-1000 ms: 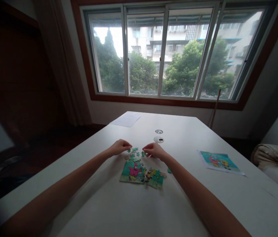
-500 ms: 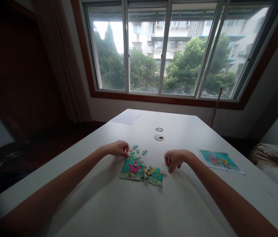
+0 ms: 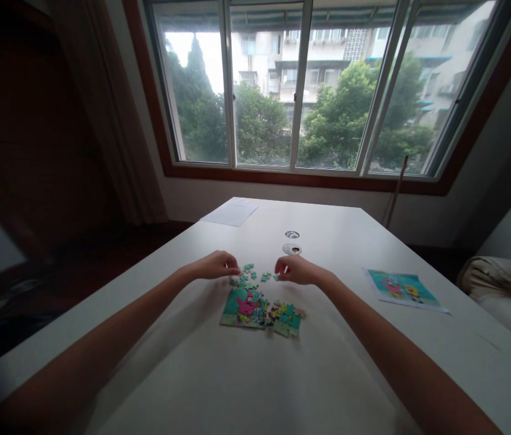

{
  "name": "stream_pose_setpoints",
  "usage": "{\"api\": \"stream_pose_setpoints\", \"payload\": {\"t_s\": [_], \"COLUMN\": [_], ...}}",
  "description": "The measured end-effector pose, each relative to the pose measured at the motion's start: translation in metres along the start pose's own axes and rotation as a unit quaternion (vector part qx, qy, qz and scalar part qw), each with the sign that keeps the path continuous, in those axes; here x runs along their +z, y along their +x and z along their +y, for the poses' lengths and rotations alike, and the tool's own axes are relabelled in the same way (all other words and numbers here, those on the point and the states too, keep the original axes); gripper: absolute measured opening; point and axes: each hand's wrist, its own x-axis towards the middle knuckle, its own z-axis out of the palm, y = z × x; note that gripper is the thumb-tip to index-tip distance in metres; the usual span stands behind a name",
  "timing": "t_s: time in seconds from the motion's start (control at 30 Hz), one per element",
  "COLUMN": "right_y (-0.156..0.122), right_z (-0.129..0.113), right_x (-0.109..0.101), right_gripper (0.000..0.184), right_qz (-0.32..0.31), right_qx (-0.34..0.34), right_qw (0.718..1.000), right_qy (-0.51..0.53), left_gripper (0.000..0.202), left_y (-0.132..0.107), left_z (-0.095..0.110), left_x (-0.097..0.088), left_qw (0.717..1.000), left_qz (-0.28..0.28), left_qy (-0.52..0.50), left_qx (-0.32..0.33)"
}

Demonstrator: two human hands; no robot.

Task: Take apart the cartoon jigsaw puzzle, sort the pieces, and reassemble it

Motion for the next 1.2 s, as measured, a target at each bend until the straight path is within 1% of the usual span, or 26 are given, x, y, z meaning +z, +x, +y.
{"api": "stream_pose_setpoints", "payload": {"t_s": [0.03, 0.07, 0.13, 0.17, 0.2, 0.27, 0.33, 0.4, 0.53, 0.63, 0.7, 0.73, 0.8, 0.83, 0.87, 0.9, 0.93, 0.97, 1.03, 1.07, 1.13, 1.2], "right_y": [-0.005, -0.011, -0.025, -0.031, -0.037, -0.044, -0.047, -0.047, -0.045, -0.042, -0.038, -0.035, -0.029, -0.027, -0.027, -0.027, -0.029, -0.032, -0.04, -0.045, -0.051, -0.055], "right_z": [-0.005, -0.01, -0.02, -0.024, -0.027, -0.028, -0.023, -0.014, -0.001, -0.001, -0.005, -0.008, -0.013, -0.015, -0.017, -0.019, -0.02, -0.022, -0.025, -0.026, -0.027, -0.027], "right_x": [-0.002, -0.003, -0.003, -0.002, 0.0, 0.006, 0.01, 0.012, 0.008, 0.003, 0.0, -0.001, 0.0, 0.001, 0.002, 0.004, 0.006, 0.007, 0.009, 0.009, 0.009, 0.008], "right_gripper": [0.025, 0.029, 0.043, 0.05, 0.056, 0.059, 0.053, 0.047, 0.041, 0.037, 0.028, 0.024, 0.017, 0.016, 0.016, 0.018, 0.022, 0.029, 0.047, 0.056, 0.07, 0.076], "right_qz": [-0.019, -0.052, -0.138, -0.171, -0.191, -0.197, -0.196, -0.207, -0.219, -0.218, -0.192, -0.157, -0.044, 0.009, 0.043, 0.05, 0.03, -0.009, -0.092, -0.122, -0.163, -0.187], "right_qx": [0.006, 0.02, 0.06, 0.078, 0.089, 0.086, 0.076, 0.075, 0.08, 0.059, 0.028, 0.012, -0.012, -0.021, -0.025, -0.027, -0.025, -0.018, 0.011, 0.027, 0.053, 0.067], "right_qw": [1.0, 0.998, 0.987, 0.979, 0.974, 0.972, 0.975, 0.975, 0.971, 0.973, 0.98, 0.986, 0.998, 0.999, 0.998, 0.998, 0.999, 1.0, 0.996, 0.991, 0.982, 0.975], "right_qy": [-0.011, -0.026, -0.059, -0.075, -0.087, -0.095, -0.072, -0.028, 0.044, 0.052, 0.05, 0.049, 0.04, 0.034, 0.032, 0.032, 0.029, 0.02, -0.022, -0.048, -0.083, -0.1], "left_gripper": [0.025, 0.024, 0.024, 0.024, 0.022, 0.018, 0.019, 0.023, 0.025, 0.018, 0.013, 0.012, 0.014, 0.015, 0.016, 0.017, 0.018, 0.018, 0.018, 0.018, 0.018, 0.021], "left_y": [0.001, 0.002, 0.004, 0.005, 0.006, 0.007, 0.008, 0.008, 0.009, 0.007, 0.005, 0.004, 0.003, 0.002, 0.002, 0.002, 0.001, 0.001, 0.0, -0.001, -0.004, -0.007], "left_z": [-0.001, -0.002, -0.003, -0.004, -0.004, -0.004, -0.003, -0.002, -0.002, 0.0, 0.004, 0.006, 0.011, 0.014, 0.016, 0.019, 0.021, 0.024, 0.031, 0.036, 0.05, 0.067], "left_x": [0.002, 0.004, 0.01, 0.012, 0.014, 0.018, 0.019, 0.019, 0.018, 0.014, 0.01, 0.008, 0.003, 0.001, 0.0, -0.002, -0.003, -0.004, -0.004, -0.003, 0.002, 0.012], "left_qw": [1.0, 1.0, 1.0, 1.0, 1.0, 1.0, 1.0, 1.0, 0.999, 0.998, 0.998, 0.998, 0.997, 0.997, 0.997, 0.997, 0.997, 0.997, 0.997, 0.997, 0.995, 0.992], "left_qz": [0.009, 0.015, 0.021, 0.022, 0.022, 0.017, 0.012, 0.015, 0.044, 0.06, 0.062, 0.063, 0.061, 0.058, 0.054, 0.05, 0.045, 0.041, 0.03, 0.023, 0.006, -0.006], "left_qy": [0.0, 0.0, 0.003, 0.005, 0.008, 0.013, 0.019, 0.025, 0.031, 0.028, 0.023, 0.02, 0.017, 0.016, 0.016, 0.015, 0.015, 0.016, 0.017, 0.018, 0.017, 0.014], "left_qx": [0.002, 0.003, 0.005, 0.006, 0.007, 0.008, 0.008, 0.006, 0.0, 0.005, 0.015, 0.021, 0.034, 0.04, 0.046, 0.051, 0.056, 0.06, 0.07, 0.078, 0.102, 0.129]}}
